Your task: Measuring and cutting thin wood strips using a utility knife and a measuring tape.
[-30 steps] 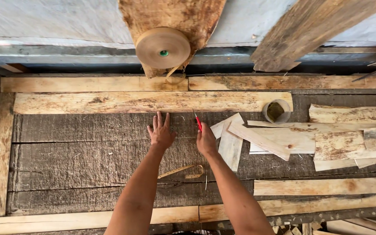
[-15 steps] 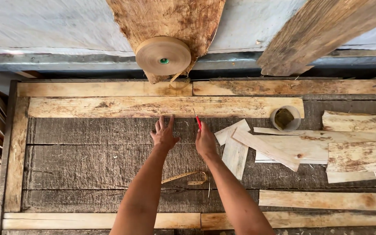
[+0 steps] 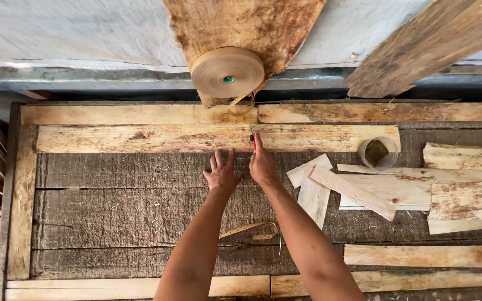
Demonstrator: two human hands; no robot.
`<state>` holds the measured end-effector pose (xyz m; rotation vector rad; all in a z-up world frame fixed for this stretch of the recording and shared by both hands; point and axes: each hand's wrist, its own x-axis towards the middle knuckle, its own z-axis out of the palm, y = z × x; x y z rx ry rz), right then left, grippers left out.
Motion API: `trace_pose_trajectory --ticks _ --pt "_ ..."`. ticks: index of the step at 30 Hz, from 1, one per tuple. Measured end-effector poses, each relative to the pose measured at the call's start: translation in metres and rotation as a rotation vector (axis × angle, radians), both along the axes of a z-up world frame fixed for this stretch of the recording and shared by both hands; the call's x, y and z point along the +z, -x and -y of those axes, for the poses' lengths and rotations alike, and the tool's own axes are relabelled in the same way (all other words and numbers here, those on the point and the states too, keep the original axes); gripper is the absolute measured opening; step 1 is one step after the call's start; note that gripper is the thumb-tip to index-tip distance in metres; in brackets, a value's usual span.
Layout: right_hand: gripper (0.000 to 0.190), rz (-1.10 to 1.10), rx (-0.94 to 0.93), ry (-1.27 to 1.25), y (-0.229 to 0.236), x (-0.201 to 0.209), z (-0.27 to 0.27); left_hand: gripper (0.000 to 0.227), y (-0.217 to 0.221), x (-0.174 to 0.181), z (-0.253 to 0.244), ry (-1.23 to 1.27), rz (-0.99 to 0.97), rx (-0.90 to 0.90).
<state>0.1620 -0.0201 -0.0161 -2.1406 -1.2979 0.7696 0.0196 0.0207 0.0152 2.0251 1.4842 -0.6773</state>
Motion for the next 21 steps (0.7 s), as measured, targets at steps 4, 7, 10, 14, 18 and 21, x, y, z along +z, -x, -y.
trace_pose_trajectory --ticks 4,7,10,14,18,21 --pt "0.074 -0.024 -0.02 0.128 0.009 0.015 -0.007 0.121 0.001 0.0 -0.001 0.008 0.013 0.013" --pt "0.078 0.063 -0.003 0.04 0.008 -0.028 -0.006 0.121 0.003 0.0 0.0 0.013 0.013 0.005" --pt "0.085 0.235 0.041 -0.209 0.01 -0.037 -0.004 0.12 0.004 -0.003 -0.001 0.003 0.022 -0.005" --pt "0.077 -0.044 -0.042 0.018 0.019 0.003 -0.005 0.122 0.005 0.001 -0.003 0.025 0.023 -0.014" --pt "0.078 0.074 -0.027 0.087 0.017 -0.007 -0.007 0.121 0.004 0.002 -0.004 0.041 0.013 -0.025" --pt "0.076 0.05 -0.029 0.279 0.024 0.033 -0.012 0.121 0.005 -0.006 -0.003 0.031 0.007 -0.052"
